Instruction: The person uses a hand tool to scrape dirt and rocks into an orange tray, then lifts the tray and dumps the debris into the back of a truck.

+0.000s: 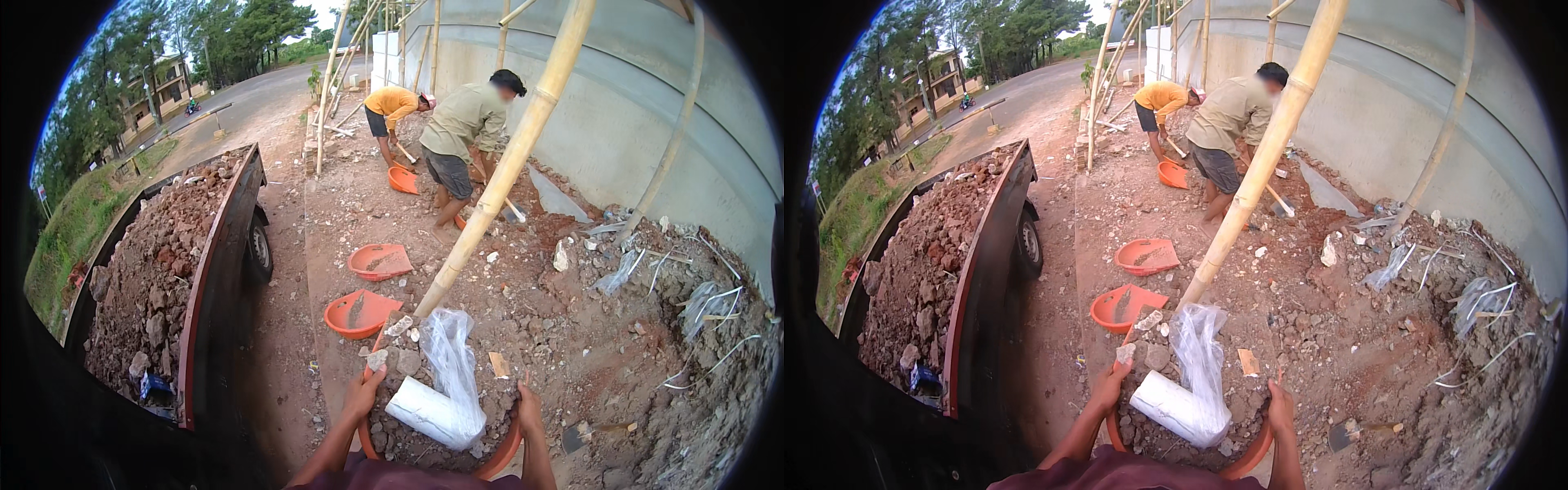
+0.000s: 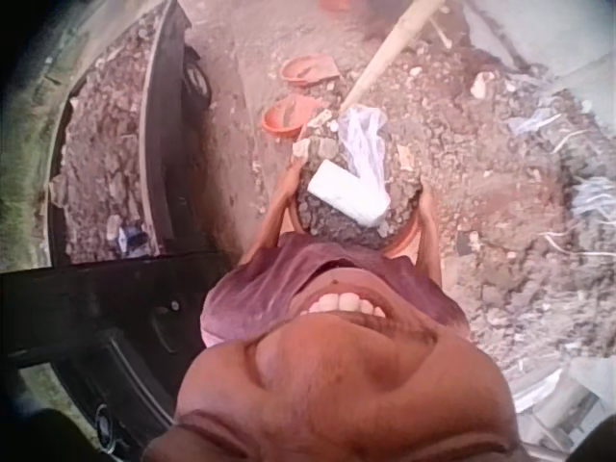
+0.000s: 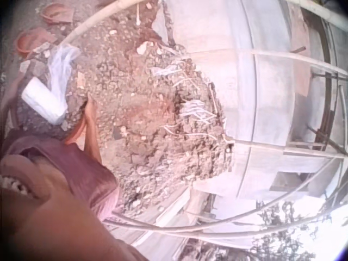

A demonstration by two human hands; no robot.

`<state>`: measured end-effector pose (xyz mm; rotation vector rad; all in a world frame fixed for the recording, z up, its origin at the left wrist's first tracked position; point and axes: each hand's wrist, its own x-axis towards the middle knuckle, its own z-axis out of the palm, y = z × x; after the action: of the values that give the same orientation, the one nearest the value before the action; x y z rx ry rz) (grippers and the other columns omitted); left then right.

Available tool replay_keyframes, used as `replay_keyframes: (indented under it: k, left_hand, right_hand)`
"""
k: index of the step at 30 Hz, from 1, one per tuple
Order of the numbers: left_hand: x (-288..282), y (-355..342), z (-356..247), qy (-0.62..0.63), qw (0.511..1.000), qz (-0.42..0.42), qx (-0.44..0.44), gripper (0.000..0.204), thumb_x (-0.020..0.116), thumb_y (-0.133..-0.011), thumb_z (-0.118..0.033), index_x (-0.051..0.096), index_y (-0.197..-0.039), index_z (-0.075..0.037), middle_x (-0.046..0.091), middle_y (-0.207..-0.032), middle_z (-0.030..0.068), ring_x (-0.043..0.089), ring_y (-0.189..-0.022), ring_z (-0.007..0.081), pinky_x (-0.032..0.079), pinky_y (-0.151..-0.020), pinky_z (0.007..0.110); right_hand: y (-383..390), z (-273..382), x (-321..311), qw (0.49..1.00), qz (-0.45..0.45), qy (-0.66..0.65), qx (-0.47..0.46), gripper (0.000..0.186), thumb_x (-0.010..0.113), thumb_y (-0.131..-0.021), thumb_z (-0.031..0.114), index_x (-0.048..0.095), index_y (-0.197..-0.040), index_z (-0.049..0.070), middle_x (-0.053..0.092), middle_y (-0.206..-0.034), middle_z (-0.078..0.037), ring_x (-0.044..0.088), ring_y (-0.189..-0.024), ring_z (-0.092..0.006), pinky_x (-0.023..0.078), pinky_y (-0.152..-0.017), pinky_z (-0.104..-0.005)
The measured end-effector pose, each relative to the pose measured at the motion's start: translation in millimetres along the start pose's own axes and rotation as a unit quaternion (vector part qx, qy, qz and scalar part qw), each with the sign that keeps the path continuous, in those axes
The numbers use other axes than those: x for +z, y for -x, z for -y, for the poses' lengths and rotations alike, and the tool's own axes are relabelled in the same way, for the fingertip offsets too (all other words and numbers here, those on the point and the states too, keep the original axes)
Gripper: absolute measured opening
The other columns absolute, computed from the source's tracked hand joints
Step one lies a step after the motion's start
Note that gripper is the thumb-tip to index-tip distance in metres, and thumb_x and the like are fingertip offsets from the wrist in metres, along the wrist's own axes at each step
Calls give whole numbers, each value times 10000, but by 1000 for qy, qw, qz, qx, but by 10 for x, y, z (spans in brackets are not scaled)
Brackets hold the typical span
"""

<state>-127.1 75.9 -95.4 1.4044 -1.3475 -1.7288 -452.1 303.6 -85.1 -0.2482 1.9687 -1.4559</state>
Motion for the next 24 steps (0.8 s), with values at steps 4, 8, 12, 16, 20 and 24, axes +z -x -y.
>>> replay_keyframes:
  k: [4,8,12,16,20,24]
  left_hand:
    - [-528,130,-80,2,998,-40,46,680,637,-923,-538,643,-1236,65,696,-1154,166,651,-1065,228,472,-908,346]
    - [-904,190,-102,-32,995,-90,3,620,657,-926,-503,662,-1205,51,694,-1098,114,628,-1002,181,468,-876,328]
    - [-1020,64,85,22,994,-103,12,543,673,-931,-460,688,-1147,38,684,-1011,63,596,-923,139,462,-830,301]
    - [-824,-45,-62,-3,995,-94,-21,545,645,-945,-451,684,-1175,42,699,-1055,92,619,-957,161,470,-856,308]
    - [-583,-318,18,-77,992,-96,-33,606,638,-931,-494,677,-1197,49,703,-1090,115,630,-995,182,473,-904,317]
    - [-222,-377,-103,-73,995,-52,-51,678,635,-904,-564,679,-1186,51,699,-1069,124,634,-980,174,469,-882,301]
  right_hand:
    - [86,-122,559,999,45,13,3,470,599,-953,441,648,-788,4,583,-689,-27,546,-592,-136,431,-522,-313]
    - [37,-100,932,996,64,50,-20,519,608,-939,446,686,-849,-59,658,-750,-86,600,-708,-176,464,-655,-363]
    - [-40,-15,1068,993,84,75,-47,444,609,-950,421,650,-756,23,587,-663,-28,538,-563,-141,413,-518,-326]
    - [-291,-198,992,995,61,58,-59,440,611,-948,413,670,-775,13,599,-674,-29,535,-585,-128,419,-546,-313]
    - [-482,-175,854,996,27,60,-56,448,616,-947,401,656,-750,1,585,-675,-14,527,-606,-117,420,-575,-312]
    - [-444,-7,584,995,3,100,6,430,617,-943,371,641,-755,-15,589,-695,-7,545,-656,-133,437,-633,-325]
